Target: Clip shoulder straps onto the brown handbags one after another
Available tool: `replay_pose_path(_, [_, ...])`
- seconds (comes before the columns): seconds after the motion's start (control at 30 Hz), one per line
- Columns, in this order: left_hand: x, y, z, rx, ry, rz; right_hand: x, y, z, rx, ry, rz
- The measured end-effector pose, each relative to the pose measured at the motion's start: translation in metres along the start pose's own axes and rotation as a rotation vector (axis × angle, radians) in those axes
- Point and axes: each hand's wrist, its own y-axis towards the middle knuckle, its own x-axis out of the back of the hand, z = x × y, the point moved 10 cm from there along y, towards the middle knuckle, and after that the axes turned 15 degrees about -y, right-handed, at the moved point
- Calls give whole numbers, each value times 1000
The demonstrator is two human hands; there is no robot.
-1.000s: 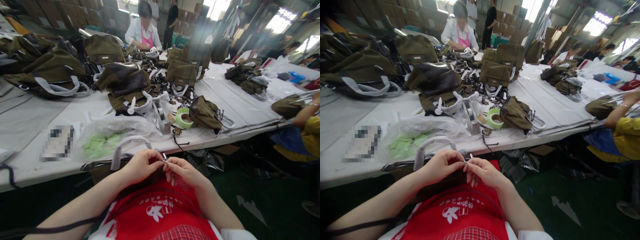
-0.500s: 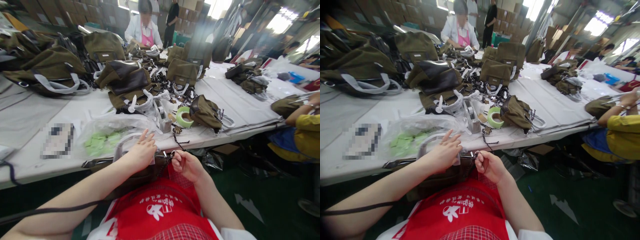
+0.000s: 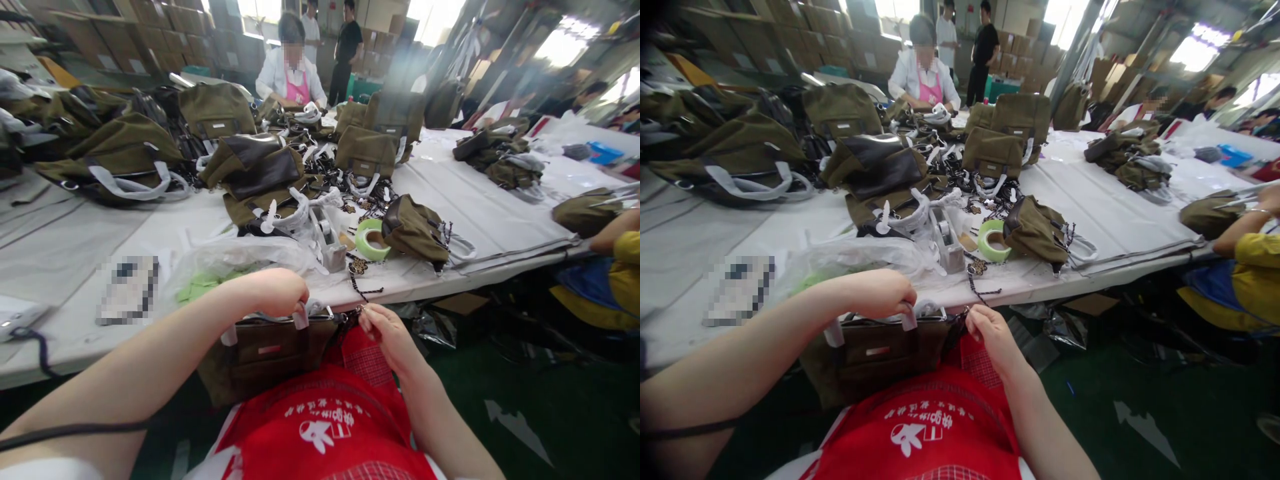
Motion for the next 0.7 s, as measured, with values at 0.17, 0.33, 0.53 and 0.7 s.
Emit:
replay_pose_path(0.17, [-8, 2, -3, -97, -5, 84, -20, 4, 29, 253, -528, -132])
replay_pose_path(0.33, [13, -8, 4, 21, 121, 13, -58, 20, 22, 298, -800, -130])
replay_pose_path(0.53, [15, -10, -8, -9, 100, 11, -81, 24, 34, 349, -1105, -172])
replay_pose_path(0.7, [-7, 3, 9, 140, -334, -51, -89, 18, 36, 321, -1179, -150])
